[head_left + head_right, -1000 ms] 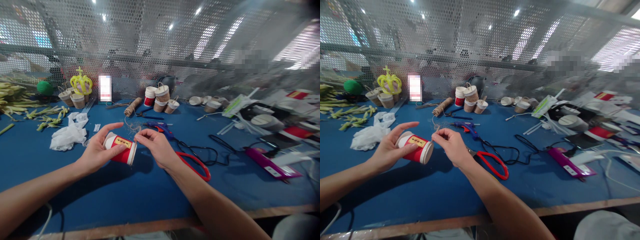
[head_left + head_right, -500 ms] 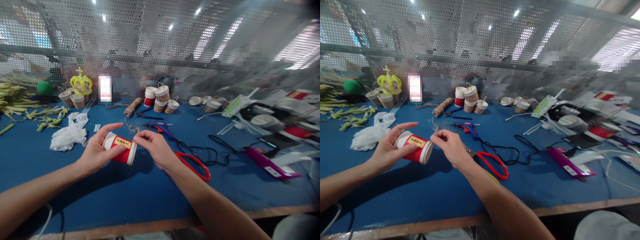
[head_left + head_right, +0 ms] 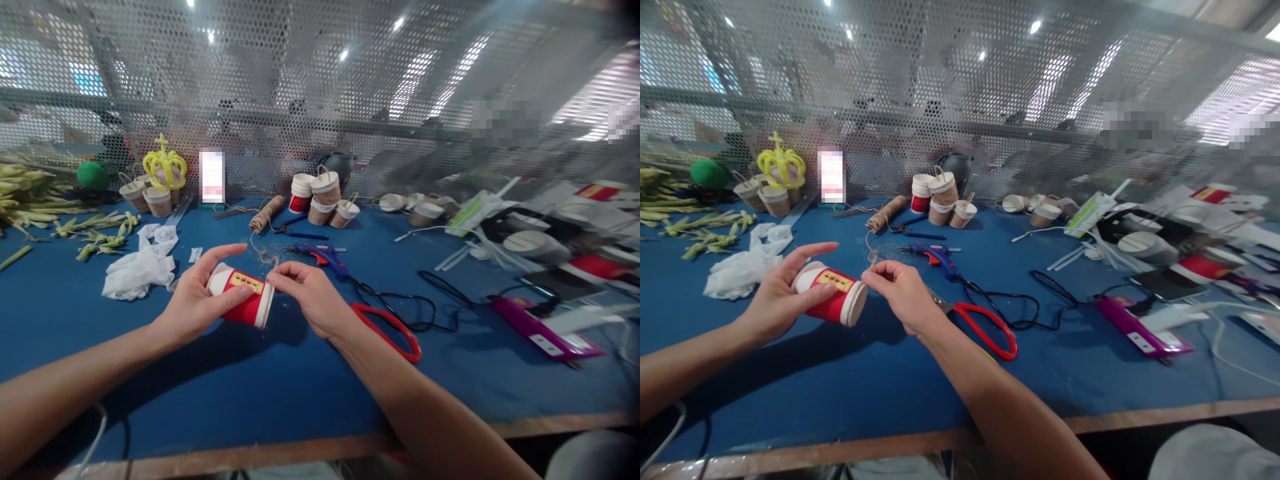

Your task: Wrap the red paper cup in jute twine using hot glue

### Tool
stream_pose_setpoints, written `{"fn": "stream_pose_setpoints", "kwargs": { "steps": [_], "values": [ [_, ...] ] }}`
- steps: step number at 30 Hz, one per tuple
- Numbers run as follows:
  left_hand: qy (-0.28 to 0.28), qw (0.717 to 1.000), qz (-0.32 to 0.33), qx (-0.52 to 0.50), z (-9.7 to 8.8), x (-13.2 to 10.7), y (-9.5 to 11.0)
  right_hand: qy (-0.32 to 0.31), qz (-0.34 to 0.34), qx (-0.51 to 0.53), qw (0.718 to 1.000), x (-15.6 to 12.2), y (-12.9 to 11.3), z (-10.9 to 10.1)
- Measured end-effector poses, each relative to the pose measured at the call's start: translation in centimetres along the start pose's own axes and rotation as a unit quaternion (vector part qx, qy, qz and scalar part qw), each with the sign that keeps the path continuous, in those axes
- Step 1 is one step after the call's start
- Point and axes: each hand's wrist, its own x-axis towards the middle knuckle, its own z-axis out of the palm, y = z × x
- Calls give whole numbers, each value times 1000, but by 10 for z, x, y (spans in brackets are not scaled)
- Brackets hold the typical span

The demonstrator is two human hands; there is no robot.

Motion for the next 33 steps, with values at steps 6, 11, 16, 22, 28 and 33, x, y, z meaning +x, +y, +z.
{"fn": "stream_pose_setpoints", "kwargs": {
  "steps": [6, 11, 16, 22, 28, 33],
  "values": [
    [2, 999, -18, -27, 1, -1, 0, 0, 7, 5, 1000, 0, 1, 0],
    [0, 999, -15, -31, 1, -1, -1, -6, 13, 11, 1000, 1, 3, 0],
    [10, 1000, -3, -30, 1, -1, 3, -11, 11, -80, 997, 5, 8, -2],
    [51, 997, -46, -42, -1, 7, 1, 19, -87, -201, 976, -1, -3, -3],
    [60, 995, -64, -38, -2, 12, -6, -36, -166, -244, 955, -13, -8, 4],
    [58, 996, -64, -5, -1, 11, -9, -30, -165, -269, 949, -14, -5, 7]
  ]
}}
